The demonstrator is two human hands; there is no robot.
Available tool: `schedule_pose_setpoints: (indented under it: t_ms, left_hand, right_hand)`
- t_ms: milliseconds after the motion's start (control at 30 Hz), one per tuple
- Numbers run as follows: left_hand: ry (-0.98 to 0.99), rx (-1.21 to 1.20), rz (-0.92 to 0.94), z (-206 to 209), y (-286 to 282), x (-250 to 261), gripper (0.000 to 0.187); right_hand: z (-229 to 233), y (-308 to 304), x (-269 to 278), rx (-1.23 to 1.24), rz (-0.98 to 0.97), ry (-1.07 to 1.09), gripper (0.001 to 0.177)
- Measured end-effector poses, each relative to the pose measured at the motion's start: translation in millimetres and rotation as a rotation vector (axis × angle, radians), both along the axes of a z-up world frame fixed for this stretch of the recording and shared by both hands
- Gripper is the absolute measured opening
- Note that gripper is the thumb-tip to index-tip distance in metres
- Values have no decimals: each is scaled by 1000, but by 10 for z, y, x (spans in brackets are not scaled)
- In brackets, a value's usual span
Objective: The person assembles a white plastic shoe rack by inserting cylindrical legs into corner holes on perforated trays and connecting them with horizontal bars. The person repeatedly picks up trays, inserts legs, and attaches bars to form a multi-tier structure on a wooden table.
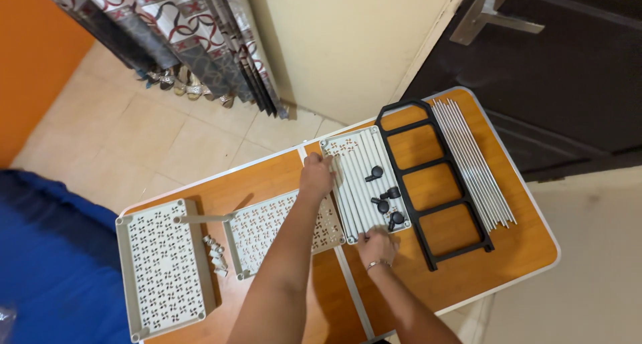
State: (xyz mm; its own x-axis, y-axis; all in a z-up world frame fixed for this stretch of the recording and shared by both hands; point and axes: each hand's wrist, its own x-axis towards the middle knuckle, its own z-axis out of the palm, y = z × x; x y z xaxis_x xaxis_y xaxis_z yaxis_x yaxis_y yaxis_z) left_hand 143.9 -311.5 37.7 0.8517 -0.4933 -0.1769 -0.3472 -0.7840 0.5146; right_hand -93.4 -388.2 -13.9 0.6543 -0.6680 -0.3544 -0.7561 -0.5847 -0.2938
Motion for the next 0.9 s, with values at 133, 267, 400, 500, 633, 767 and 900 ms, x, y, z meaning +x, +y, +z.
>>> schedule_pose_setpoints:
  t_ms: [133,267,400,500,633,767,900]
  left_hand:
    - [125,193,-15,-13,-254,88,61]
    - [144,277,-16,-50,-346,127,62]
    - [157,238,-1,-124,-330,120,55]
    - [148,73,77,-211,-300,122,48]
    - [191,-163,177,-323,-242,173,37]
    - [363,-276,333,-472,-214,222,37]
    - [397,-403,377,-828,-163,221,37]
  right_hand:
    - [-44,30,-10,6,-65,-73,20]
    - [-43,7,39,101,-156,-13,18]
    - [55,-5,84,150,-188,35,16]
    - [146,-4,93,166,-183,32,17]
    - [211,2,114,157,-138,48,19]
    - [137,-5,68,98,5,40,22]
    - [-51,-27,54,-36,132,-156,30]
